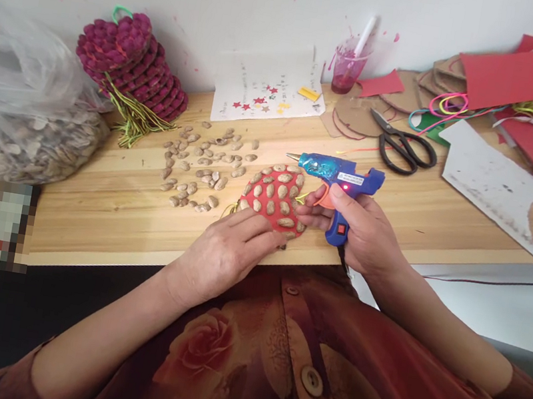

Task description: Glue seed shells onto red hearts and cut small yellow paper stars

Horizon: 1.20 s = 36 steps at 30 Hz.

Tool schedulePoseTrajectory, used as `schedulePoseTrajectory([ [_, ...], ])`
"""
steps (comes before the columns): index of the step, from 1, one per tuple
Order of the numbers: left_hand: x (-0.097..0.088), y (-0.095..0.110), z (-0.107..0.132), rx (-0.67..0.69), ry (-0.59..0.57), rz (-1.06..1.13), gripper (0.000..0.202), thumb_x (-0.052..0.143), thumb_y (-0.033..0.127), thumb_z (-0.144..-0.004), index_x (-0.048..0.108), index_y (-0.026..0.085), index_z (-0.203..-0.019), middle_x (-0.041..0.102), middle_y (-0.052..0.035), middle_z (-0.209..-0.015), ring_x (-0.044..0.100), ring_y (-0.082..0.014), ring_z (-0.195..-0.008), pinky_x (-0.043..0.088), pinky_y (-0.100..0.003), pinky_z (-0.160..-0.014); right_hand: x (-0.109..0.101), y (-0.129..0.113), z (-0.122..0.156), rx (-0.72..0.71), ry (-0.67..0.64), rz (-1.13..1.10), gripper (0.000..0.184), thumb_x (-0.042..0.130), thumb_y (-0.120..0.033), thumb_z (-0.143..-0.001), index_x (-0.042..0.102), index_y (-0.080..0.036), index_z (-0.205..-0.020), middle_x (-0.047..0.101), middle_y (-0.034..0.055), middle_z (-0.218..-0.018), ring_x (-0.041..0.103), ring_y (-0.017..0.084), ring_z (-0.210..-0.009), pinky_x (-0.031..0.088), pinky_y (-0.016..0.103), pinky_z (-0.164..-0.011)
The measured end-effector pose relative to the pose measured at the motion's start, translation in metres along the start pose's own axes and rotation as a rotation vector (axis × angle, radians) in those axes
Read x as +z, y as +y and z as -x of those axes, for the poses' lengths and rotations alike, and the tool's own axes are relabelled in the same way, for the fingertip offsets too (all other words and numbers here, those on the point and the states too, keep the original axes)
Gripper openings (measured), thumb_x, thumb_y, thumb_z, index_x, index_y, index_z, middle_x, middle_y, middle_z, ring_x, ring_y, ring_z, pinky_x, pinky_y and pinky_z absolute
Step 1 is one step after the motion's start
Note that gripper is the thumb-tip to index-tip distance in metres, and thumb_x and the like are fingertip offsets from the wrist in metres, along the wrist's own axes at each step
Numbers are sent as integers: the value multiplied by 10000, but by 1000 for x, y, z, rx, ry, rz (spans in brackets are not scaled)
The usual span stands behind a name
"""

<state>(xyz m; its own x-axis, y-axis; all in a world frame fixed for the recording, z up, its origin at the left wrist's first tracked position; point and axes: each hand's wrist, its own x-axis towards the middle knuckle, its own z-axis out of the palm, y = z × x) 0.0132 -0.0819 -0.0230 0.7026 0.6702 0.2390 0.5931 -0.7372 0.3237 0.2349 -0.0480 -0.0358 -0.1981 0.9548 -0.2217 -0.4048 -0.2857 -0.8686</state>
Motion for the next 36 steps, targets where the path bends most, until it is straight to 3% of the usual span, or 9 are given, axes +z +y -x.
schedulePoseTrajectory([
  [3,4,-2,0,47,-10,-6,281,508,142,-963,620,206,-1212,662,-85,-1142,576,-197,-999,486,-338,-882,-1,1,0,-3,-4,-2,310,748,-482,-795,653,-198,-871,698,37,-925,726,200,-840,628,346,-772],
  [10,3,4,2,6,-6,48,181,519,135,-946,660,163,-1057,674,-93,-1063,580,-207,-977,499,-361,-895,-2,1,1,-6,0,6,284,732,-466,-818,655,-196,-858,686,31,-904,720,190,-836,622,339,-790],
  [13,-6,9,10,-134,57,148,148,520,148,-948,647,171,-1021,682,-88,-1017,617,-184,-945,514,-328,-866,-2,1,1,0,10,10,295,740,-472,-808,653,-195,-862,686,34,-905,719,194,-841,620,347,-806],
  [17,-19,9,23,-425,112,262,120,546,193,-935,666,195,-949,713,-31,-863,649,-134,-735,532,-258,-712,-2,0,1,-6,0,12,292,742,-474,-805,650,-200,-846,686,42,-908,718,211,-854,622,371,-808],
  [20,-21,5,28,-616,68,341,122,592,258,-908,706,215,-913,739,-2,-821,661,-131,-683,538,-251,-683,-1,0,0,-5,-2,19,282,736,-469,-812,652,-201,-835,684,47,-911,716,218,-857,622,382,-809],
  [23,-18,0,28,-720,21,437,158,611,308,-897,734,234,-963,764,9,-852,688,-144,-727,544,-258,-705,-1,0,0,-12,7,18,262,736,-447,-816,649,-200,-816,676,47,-914,713,222,-864,621,384,-810],
  [29,-19,-6,20,-705,-20,377,154,608,285,-889,753,236,-907,772,16,-857,696,-149,-740,530,-270,-734,0,-1,0,-17,24,34,268,750,-448,-800,642,-202,-797,675,52,-911,716,236,-873,618,404,-819],
  [36,-24,-10,26,-567,68,137,130,593,195,-893,722,181,-889,710,-27,-841,649,-152,-768,489,-274,-725,-1,0,-1,-12,20,52,277,751,-478,-795,664,-215,-812,690,50,-882,721,254,-889,629,392,-780],
])
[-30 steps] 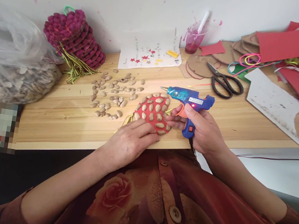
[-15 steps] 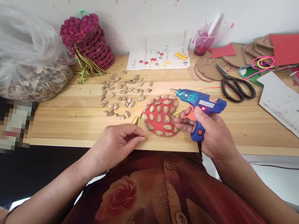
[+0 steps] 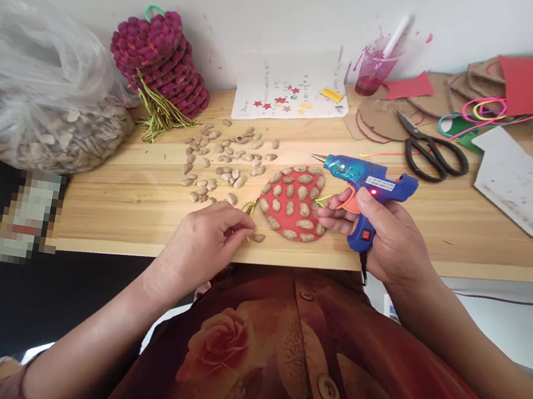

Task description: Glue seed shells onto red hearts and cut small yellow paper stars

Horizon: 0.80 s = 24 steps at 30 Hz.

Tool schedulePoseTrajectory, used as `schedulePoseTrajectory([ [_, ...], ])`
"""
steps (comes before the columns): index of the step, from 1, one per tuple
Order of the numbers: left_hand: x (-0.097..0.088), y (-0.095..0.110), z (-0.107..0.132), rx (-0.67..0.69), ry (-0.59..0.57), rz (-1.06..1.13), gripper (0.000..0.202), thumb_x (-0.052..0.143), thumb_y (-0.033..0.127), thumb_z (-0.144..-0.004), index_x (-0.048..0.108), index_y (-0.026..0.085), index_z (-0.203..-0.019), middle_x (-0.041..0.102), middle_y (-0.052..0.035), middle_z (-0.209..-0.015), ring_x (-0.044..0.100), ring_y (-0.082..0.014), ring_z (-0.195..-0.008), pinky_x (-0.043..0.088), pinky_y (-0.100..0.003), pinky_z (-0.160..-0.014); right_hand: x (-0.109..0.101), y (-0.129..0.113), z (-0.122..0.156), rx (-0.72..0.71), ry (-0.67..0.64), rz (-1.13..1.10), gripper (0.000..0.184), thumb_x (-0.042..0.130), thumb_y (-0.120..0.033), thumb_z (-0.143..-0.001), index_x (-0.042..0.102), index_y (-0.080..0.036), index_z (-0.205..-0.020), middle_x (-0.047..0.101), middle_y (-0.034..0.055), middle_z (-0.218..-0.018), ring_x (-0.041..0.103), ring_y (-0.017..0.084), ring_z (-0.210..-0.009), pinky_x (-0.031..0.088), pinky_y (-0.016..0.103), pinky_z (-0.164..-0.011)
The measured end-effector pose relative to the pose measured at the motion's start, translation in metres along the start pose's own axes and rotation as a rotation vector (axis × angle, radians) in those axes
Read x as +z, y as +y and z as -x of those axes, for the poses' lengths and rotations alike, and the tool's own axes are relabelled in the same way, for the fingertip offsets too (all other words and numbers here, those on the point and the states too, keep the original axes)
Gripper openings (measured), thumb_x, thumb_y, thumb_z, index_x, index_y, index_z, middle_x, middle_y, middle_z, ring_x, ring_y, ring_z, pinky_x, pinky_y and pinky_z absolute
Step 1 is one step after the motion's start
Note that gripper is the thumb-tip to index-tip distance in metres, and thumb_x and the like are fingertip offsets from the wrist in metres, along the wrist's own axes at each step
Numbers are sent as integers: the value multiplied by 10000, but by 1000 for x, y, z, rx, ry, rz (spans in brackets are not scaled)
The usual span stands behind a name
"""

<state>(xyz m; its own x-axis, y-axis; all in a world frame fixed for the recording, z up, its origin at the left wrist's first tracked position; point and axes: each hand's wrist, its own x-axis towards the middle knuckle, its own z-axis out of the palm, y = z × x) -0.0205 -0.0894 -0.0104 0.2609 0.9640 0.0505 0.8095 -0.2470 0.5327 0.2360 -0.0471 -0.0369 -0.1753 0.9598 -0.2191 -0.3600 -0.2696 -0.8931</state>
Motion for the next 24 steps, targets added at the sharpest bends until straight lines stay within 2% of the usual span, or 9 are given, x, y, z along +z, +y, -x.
schedulePoseTrajectory([
  [4,0,0,1,169,26,4,108,624,193,-894,727,167,-875,671,-40,-820,619,-160,-783,480,-283,-733,-3,2,-2,-4,-11,-18,257,744,-459,-809,679,-215,-862,683,34,-870,723,227,-843,629,363,-760],
  [7,2,1,-1,227,32,-11,85,641,177,-888,723,168,-868,666,-39,-808,604,-165,-783,475,-296,-740,-4,3,-2,-5,-15,-31,236,743,-447,-810,686,-226,-868,686,25,-860,722,221,-832,625,351,-748],
  [13,8,-2,-3,237,28,-52,110,627,191,-903,711,163,-836,661,-45,-804,590,-174,-789,473,-309,-740,-4,4,-2,-9,-26,-18,213,715,-449,-830,701,-237,-810,687,30,-865,722,235,-845,619,371,-758],
  [19,10,-5,-1,244,49,-63,118,620,193,-908,720,165,-851,656,-47,-808,593,-174,-789,484,-307,-748,-1,2,-2,7,24,-36,217,759,-449,-783,713,-238,-765,669,22,-831,717,216,-808,620,353,-773],
  [24,12,-6,-1,235,28,-53,118,620,190,-908,723,168,-856,662,-49,-823,597,-176,-798,487,-307,-747,-2,1,-2,11,-4,-11,241,760,-480,-771,709,-246,-784,713,38,-875,725,259,-880,621,379,-756],
])
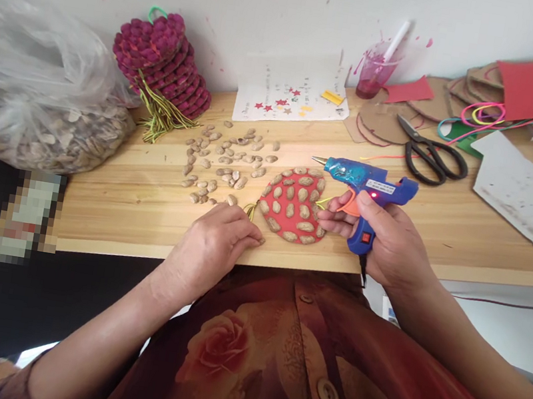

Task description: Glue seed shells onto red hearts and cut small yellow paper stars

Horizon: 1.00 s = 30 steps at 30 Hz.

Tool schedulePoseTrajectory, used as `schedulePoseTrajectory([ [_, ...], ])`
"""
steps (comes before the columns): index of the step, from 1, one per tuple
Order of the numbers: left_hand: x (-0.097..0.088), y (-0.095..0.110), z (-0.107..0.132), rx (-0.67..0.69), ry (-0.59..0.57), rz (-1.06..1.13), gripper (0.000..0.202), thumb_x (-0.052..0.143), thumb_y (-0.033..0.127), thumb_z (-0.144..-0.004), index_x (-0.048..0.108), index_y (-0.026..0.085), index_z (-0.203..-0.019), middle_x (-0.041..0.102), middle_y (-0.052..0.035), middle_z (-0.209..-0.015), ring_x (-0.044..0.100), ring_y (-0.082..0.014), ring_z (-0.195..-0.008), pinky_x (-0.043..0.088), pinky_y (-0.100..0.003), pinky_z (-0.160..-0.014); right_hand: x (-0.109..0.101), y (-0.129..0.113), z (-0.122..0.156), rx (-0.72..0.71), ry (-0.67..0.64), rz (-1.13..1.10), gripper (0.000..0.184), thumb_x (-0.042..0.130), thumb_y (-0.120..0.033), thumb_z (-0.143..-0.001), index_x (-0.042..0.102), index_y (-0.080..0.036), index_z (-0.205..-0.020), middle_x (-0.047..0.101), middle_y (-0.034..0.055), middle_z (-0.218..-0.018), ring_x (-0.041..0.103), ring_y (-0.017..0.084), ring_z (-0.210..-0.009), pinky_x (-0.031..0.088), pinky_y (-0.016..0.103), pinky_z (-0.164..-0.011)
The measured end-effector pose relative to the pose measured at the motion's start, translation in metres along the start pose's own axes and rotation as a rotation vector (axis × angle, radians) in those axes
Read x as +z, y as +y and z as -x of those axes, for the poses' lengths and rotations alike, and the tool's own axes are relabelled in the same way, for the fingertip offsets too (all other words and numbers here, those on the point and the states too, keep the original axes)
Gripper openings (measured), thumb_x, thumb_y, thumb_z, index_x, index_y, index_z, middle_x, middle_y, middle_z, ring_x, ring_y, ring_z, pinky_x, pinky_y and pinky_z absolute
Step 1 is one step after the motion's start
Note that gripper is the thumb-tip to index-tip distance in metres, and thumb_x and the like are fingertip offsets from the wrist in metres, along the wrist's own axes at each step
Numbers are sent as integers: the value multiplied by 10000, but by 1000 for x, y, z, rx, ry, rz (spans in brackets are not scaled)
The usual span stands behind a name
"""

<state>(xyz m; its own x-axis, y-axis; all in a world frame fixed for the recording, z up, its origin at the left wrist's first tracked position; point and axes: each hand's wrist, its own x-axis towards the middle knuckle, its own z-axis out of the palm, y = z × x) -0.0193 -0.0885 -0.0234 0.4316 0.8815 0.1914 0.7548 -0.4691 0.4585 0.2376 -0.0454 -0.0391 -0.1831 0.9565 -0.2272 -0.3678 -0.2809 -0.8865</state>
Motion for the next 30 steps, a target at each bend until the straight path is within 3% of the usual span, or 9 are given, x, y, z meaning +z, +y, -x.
schedulePoseTrajectory([
  [6,-4,7,-4,-11,42,44,101,627,170,-899,714,167,-847,659,-37,-810,606,-165,-789,492,-293,-736,1,-1,1,-1,2,-9,252,766,-472,-769,687,-233,-787,707,30,-884,731,244,-878,618,385,-792],
  [13,-5,18,-32,78,69,-41,84,635,176,-895,714,180,-867,663,-34,-845,612,-165,-803,489,-299,-757,3,0,3,2,22,-40,286,770,-459,-780,681,-194,-840,671,25,-866,723,190,-783,632,362,-778],
  [21,8,15,-50,102,-59,-160,139,593,168,-910,704,161,-826,647,-55,-824,603,-207,-811,487,-339,-750,2,-1,3,19,9,-63,282,773,-438,-782,651,-188,-826,675,41,-882,724,207,-811,634,379,-785],
  [30,8,16,-51,77,-91,-173,135,588,177,-905,710,174,-850,648,-53,-829,598,-204,-789,480,-332,-729,3,-2,3,22,11,-26,285,757,-467,-786,645,-207,-819,688,43,-896,723,223,-847,632,378,-787],
])
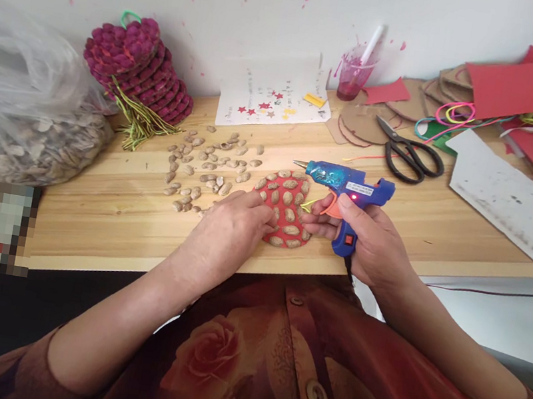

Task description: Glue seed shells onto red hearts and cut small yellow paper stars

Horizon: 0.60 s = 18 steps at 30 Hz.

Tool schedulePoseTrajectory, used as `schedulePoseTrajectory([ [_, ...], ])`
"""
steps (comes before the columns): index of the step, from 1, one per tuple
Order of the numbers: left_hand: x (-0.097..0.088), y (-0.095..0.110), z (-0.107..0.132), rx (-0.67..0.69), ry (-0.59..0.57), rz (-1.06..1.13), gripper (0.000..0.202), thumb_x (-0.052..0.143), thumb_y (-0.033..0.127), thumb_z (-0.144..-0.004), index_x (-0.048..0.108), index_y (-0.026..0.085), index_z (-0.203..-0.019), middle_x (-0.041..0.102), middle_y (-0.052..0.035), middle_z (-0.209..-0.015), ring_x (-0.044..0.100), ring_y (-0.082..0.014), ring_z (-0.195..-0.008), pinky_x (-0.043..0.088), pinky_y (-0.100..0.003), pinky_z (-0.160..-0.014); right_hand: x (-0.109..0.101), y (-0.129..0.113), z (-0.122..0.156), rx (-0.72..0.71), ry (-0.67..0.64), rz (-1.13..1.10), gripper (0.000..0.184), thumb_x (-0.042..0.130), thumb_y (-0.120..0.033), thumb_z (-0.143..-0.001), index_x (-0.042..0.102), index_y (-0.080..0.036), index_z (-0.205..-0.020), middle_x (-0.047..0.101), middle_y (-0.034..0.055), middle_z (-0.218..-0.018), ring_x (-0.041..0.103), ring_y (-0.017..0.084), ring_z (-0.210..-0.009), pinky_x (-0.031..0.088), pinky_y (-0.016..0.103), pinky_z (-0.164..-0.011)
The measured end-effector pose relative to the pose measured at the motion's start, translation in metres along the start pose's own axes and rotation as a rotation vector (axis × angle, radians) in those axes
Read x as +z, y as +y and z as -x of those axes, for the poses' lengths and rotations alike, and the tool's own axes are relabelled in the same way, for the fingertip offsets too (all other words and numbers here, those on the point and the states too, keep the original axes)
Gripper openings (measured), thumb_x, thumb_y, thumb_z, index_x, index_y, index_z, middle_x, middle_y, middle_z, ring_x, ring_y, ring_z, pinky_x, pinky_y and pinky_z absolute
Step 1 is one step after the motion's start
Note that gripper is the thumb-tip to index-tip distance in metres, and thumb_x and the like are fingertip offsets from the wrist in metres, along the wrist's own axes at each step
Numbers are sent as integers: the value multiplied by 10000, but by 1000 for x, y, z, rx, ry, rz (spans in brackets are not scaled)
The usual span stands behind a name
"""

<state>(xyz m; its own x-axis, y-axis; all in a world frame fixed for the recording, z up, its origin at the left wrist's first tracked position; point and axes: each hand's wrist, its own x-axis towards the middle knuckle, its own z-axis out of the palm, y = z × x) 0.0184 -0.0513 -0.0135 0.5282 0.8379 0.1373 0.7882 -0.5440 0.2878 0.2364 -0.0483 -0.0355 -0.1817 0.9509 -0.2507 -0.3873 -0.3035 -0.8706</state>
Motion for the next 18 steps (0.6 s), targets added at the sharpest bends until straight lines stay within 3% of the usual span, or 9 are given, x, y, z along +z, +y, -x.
schedulePoseTrajectory([
  [9,-16,-11,6,-50,118,57,98,640,218,-892,722,168,-872,687,-40,-822,630,-179,-773,490,-311,-735,0,0,0,-9,-3,-4,253,737,-441,-818,662,-199,-823,686,37,-891,722,207,-826,622,374,-808],
  [18,-10,-10,7,20,98,65,140,579,155,-911,716,182,-914,676,-45,-873,625,-178,-815,499,-316,-774,0,1,0,-10,8,11,285,744,-469,-801,665,-199,-846,693,41,-891,721,210,-830,620,364,-798],
])
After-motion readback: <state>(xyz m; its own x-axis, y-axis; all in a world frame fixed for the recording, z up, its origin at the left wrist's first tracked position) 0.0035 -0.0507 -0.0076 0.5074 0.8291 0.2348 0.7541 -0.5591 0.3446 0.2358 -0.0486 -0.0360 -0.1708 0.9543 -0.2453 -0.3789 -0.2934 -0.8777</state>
